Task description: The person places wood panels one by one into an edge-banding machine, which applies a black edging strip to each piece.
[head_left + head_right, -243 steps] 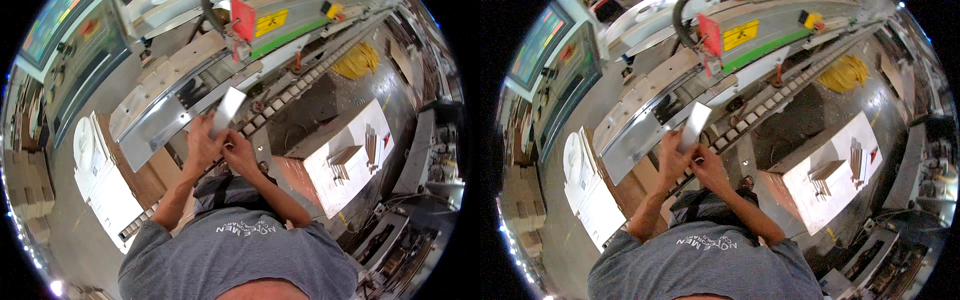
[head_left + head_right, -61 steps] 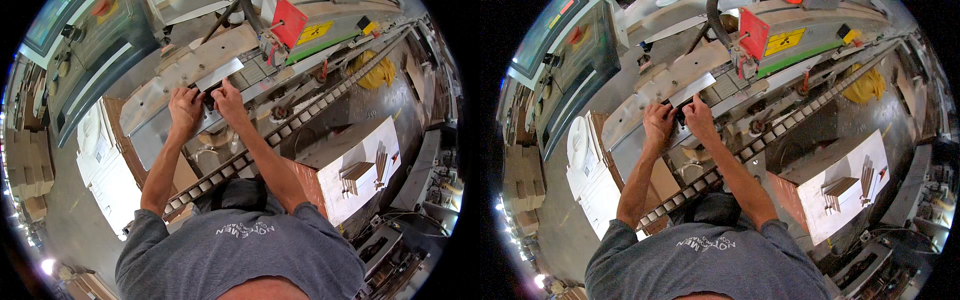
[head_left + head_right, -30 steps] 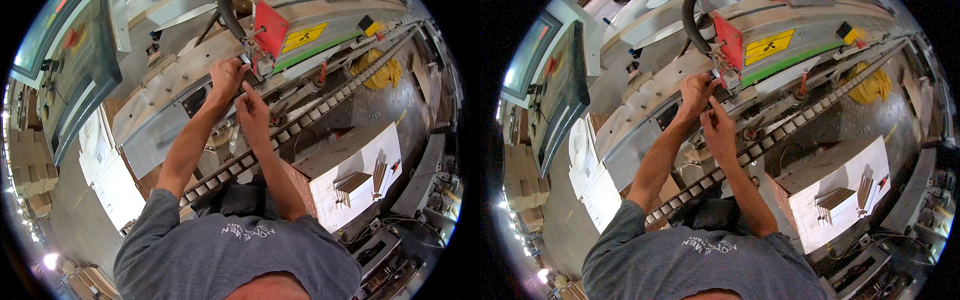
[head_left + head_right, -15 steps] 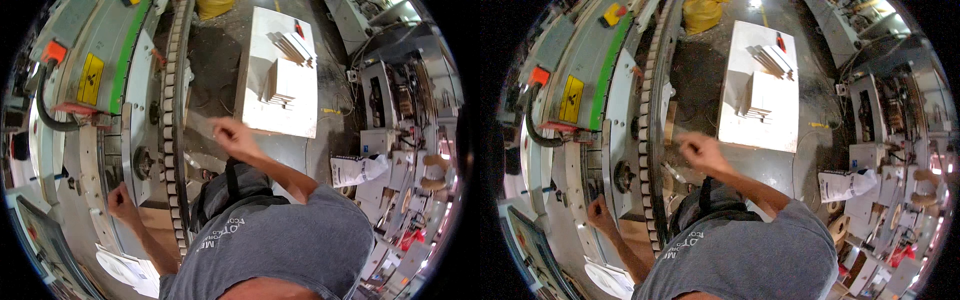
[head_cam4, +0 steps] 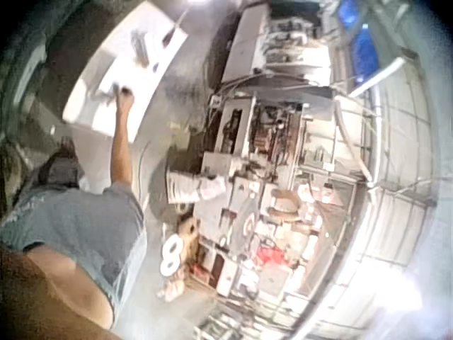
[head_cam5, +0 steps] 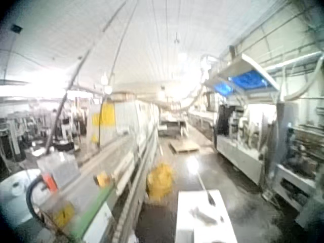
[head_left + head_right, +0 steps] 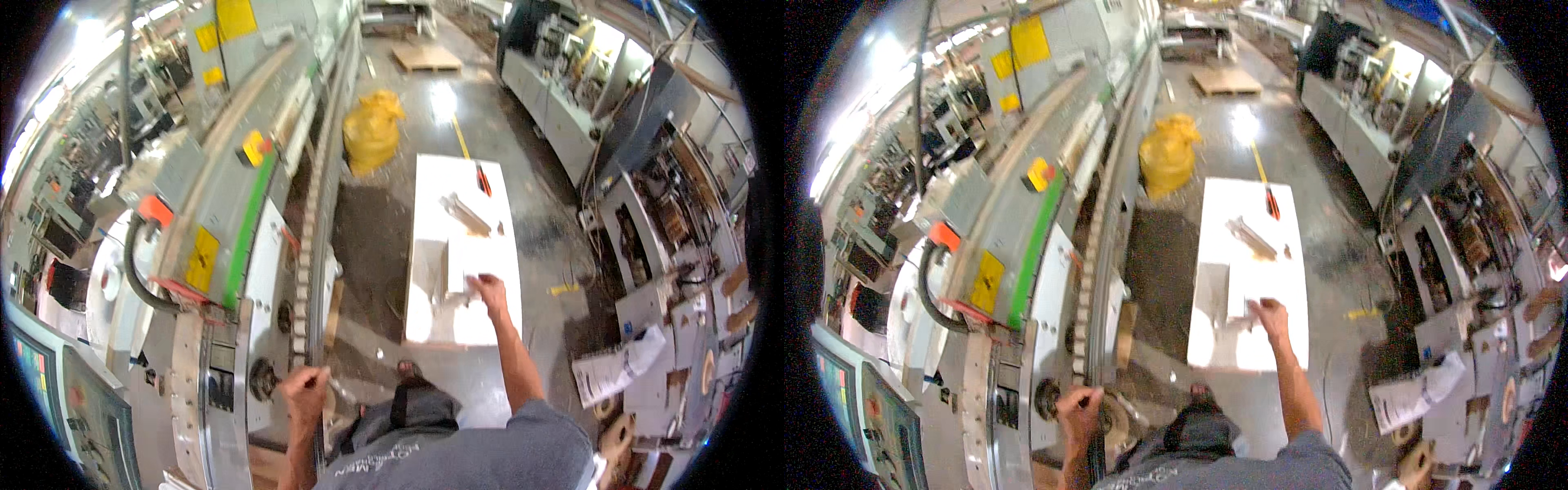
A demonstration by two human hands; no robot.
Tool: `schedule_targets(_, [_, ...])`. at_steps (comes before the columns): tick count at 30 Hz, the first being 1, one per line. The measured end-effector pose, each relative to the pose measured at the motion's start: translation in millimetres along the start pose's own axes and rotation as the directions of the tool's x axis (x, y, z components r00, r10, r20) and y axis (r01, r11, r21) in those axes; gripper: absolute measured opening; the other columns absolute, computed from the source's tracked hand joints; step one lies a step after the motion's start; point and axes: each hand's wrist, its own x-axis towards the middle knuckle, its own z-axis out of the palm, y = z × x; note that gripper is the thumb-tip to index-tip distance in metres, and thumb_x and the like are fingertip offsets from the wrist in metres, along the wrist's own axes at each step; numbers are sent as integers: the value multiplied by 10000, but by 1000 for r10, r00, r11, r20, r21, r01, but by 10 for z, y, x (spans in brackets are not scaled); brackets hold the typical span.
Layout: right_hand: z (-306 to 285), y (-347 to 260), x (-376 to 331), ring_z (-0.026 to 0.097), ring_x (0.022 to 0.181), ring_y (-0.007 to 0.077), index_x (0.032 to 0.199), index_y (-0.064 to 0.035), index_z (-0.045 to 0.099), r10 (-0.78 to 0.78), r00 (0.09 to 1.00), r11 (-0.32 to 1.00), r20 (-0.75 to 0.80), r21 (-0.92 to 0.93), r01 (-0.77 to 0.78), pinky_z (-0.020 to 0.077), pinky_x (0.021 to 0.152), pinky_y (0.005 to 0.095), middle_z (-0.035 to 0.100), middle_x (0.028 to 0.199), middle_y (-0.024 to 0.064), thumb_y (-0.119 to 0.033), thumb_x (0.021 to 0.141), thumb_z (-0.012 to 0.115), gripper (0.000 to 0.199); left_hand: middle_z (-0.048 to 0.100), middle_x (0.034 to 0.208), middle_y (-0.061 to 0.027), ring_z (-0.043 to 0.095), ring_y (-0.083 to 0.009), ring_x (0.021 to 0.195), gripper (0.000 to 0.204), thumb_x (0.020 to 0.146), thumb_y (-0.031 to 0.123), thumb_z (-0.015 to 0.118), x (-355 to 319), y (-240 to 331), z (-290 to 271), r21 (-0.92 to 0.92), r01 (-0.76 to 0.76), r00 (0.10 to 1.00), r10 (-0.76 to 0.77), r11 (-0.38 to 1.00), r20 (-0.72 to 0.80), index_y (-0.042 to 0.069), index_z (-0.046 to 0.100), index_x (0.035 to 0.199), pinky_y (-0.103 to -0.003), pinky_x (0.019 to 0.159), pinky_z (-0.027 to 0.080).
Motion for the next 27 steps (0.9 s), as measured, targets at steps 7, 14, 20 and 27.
schedule_targets(7, [-35,-56,-47,552,631,128,1026,74,692,40,998,956,38,291,-50,430,541,280,637,752,75,-281,851,742,399,638,688,-100,595,-171,610,140,810,59,780,-4,-54,77,-78,127,992,-126,989,24,-35,681,780,-320,560,464])
schedule_targets(14, [4,-425,-603,556,647,92,959,-17,645,-189,982,862,5,479,163,472,564,252,632,788,16,-87,884,682,109,667,767,-117,629,-209,656,159,811,49,772,-40,-69,171,-82,114,982,-125,990,-141,-24,707,937,-328,596,493])
schedule_targets(20, [1313,-1067,-1903,645,756,168,1085,13,606,-379,760,894,528,422,153,538,651,305,671,878,86,-116,892,720,259,673,974,-172,635,-361,885,401,725,174,842,92,153,207,127,-38,980,62,991,-190,-9,698,1053,-427,773,517])
schedule_targets(27, [2310,-1330,-2856,658,831,172,1072,7,567,-570,352,815,742,455,360,527,695,337,669,923,170,-95,889,681,239,651,1096,-219,638,-380,957,446,746,167,812,-233,-16,-417,262,351,911,-263,899,-318,-42,678,1116,-435,775,532])
